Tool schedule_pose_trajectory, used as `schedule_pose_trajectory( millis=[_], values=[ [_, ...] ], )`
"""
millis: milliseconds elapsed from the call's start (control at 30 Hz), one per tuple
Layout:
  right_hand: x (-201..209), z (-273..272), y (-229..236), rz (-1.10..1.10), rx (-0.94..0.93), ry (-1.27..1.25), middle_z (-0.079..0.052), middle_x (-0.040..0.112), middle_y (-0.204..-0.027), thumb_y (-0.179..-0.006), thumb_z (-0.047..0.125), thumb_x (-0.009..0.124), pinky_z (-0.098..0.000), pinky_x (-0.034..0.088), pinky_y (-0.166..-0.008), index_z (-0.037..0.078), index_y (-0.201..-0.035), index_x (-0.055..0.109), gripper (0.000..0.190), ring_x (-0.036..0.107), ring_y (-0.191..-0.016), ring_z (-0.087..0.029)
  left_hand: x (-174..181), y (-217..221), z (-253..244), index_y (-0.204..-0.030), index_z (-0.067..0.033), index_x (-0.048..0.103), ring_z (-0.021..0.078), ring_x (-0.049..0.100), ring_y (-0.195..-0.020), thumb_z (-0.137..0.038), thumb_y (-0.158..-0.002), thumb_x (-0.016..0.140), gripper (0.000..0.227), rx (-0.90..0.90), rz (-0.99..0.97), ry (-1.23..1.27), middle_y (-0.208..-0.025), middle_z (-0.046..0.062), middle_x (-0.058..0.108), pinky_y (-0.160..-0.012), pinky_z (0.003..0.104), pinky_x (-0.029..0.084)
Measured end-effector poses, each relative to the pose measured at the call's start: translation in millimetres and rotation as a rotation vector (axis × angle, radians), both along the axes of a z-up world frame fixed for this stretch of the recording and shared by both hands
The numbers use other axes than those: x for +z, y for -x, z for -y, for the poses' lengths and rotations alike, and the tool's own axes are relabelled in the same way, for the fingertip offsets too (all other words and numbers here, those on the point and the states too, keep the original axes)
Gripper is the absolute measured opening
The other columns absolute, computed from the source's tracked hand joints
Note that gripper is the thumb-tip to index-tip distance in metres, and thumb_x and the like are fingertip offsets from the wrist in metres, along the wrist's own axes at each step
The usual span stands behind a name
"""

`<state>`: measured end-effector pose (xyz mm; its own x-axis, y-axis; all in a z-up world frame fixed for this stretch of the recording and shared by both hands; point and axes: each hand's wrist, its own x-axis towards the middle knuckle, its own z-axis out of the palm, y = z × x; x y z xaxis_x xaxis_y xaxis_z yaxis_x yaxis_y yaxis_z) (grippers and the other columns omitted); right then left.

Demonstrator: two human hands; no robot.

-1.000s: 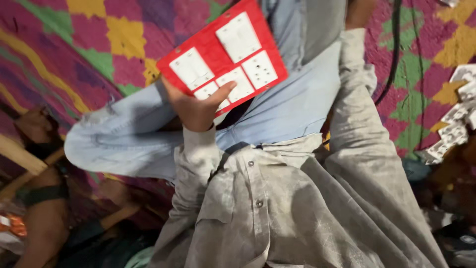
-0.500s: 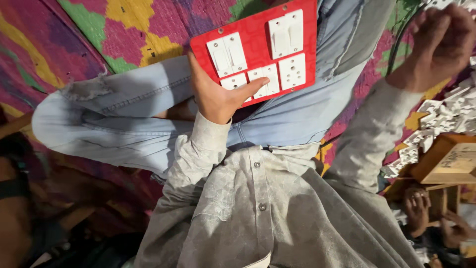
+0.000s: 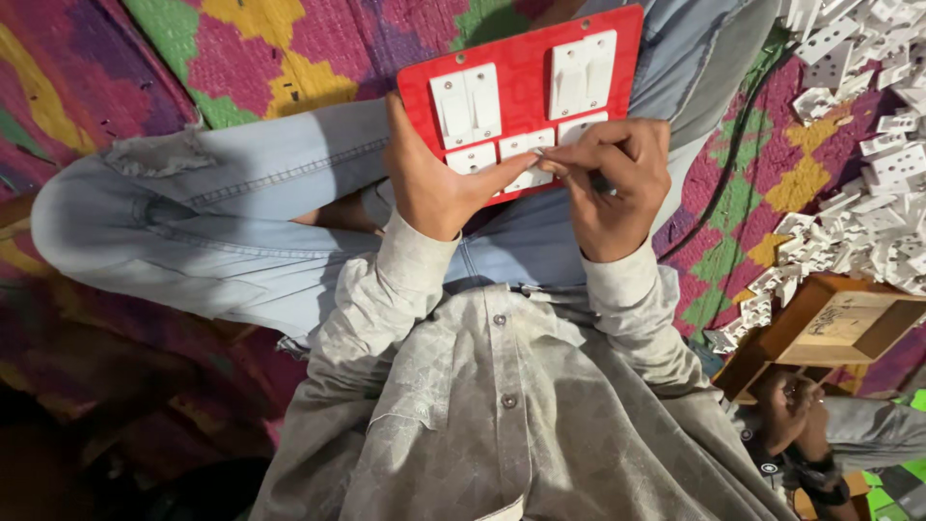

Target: The person assembles white electrical switches and sockets onto a red rectangular board. They repeatedly flip the board to access the back, insert small metal pins into the terminals, and press the white components into place. The person works on one board at a time while sitting on a colorful mat.

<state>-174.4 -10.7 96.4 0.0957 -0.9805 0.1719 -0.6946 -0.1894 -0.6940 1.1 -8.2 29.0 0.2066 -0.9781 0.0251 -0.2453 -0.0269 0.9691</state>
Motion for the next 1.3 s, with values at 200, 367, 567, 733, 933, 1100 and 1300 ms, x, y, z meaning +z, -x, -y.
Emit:
schedule_pose_trajectory(
  millis=[200, 367, 567, 733, 933, 1100, 1300],
  values=[
    [-1, -2, 7, 0.077, -0.054, -0.145, -0.003, 0.06, -0.092, -0.081, 0.006, 0.094, -0.0311, 0.042, -0.075, 0.01, -0.097, 0.081, 0.021, 0.052, -0.091, -0.02, 5, 1, -5, -0.127, -0.0024, 0.047, 0.0287, 0.077, -0.104, -0.03, -0.065, 0.106, 0.091, 0.012, 0.0, -0.016, -0.115, 0.017, 0.071, -0.086, 0.039, 0.063],
    [2, -8, 18, 0.054, -0.037, -0.214, -0.001, 0.064, -0.089, -0.086, 0.006, 0.089, -0.031, 0.043, -0.075, 0.01, -0.096, 0.082, 0.013, 0.052, -0.093, -0.018, 10, 2, -14, -0.132, -0.0034, 0.047, 0.028, 0.078, -0.105, -0.024, -0.075, 0.102, 0.081, -0.032, -0.077, 0.003, -0.119, 0.015, 0.073, -0.088, 0.037, 0.064],
    [6, 3, 7, 0.004, -0.06, -0.172, -0.002, 0.055, -0.08, -0.074, 0.013, 0.092, -0.0344, 0.042, -0.076, 0.011, -0.09, 0.084, 0.018, 0.049, -0.086, -0.02, 25, 3, -7, -0.132, -0.0036, 0.051, 0.0283, 0.077, -0.105, -0.022, -0.074, 0.094, 0.074, -0.01, -0.078, 0.111, -0.115, 0.015, 0.074, -0.089, 0.039, 0.062],
    [-4, 1, 9, -0.046, -0.175, 0.144, -0.014, 0.051, -0.112, -0.059, 0.025, 0.101, -0.0421, 0.042, -0.095, -0.002, -0.12, 0.051, 0.084, 0.05, -0.108, -0.03, 6, 4, -13, -0.127, -0.0026, 0.055, 0.0261, 0.077, -0.101, -0.02, -0.073, 0.093, 0.068, 0.014, -0.136, 0.172, -0.111, 0.016, 0.074, -0.087, 0.037, 0.062],
    [-11, 11, 26, 0.101, -0.1, -0.208, -0.015, 0.066, -0.118, -0.054, 0.02, 0.098, -0.0393, 0.054, -0.094, -0.001, -0.136, 0.047, 0.098, 0.067, -0.109, -0.026, -2, 2, -15, -0.123, -0.0008, 0.058, 0.0202, 0.074, -0.098, -0.009, -0.078, 0.09, 0.056, -0.025, -0.344, 0.203, -0.11, 0.013, 0.073, -0.086, 0.035, 0.061],
    [-44, 19, 33, 0.527, 0.105, -0.27, -0.012, 0.065, -0.124, -0.066, 0.01, 0.095, -0.0373, 0.056, -0.098, 0.002, -0.136, 0.045, 0.086, 0.066, -0.114, -0.021, -19, 1, -15, -0.123, -0.001, 0.057, 0.0177, 0.072, -0.099, -0.005, -0.077, 0.088, 0.056, -0.026, -0.478, 0.205, -0.11, 0.01, 0.072, -0.087, 0.034, 0.06],
    [-61, 16, 29, 0.636, 0.125, -0.226, -0.008, 0.064, -0.124, -0.062, 0.006, 0.097, -0.0394, 0.054, -0.102, 0.006, -0.135, 0.046, 0.089, 0.063, -0.117, -0.019, -31, -1, -12, -0.121, 0.0006, 0.062, 0.0204, 0.073, -0.096, 0.0, -0.075, 0.087, 0.053, -0.074, -0.583, 0.193, -0.109, 0.012, 0.074, -0.087, 0.037, 0.06]
  ],
)
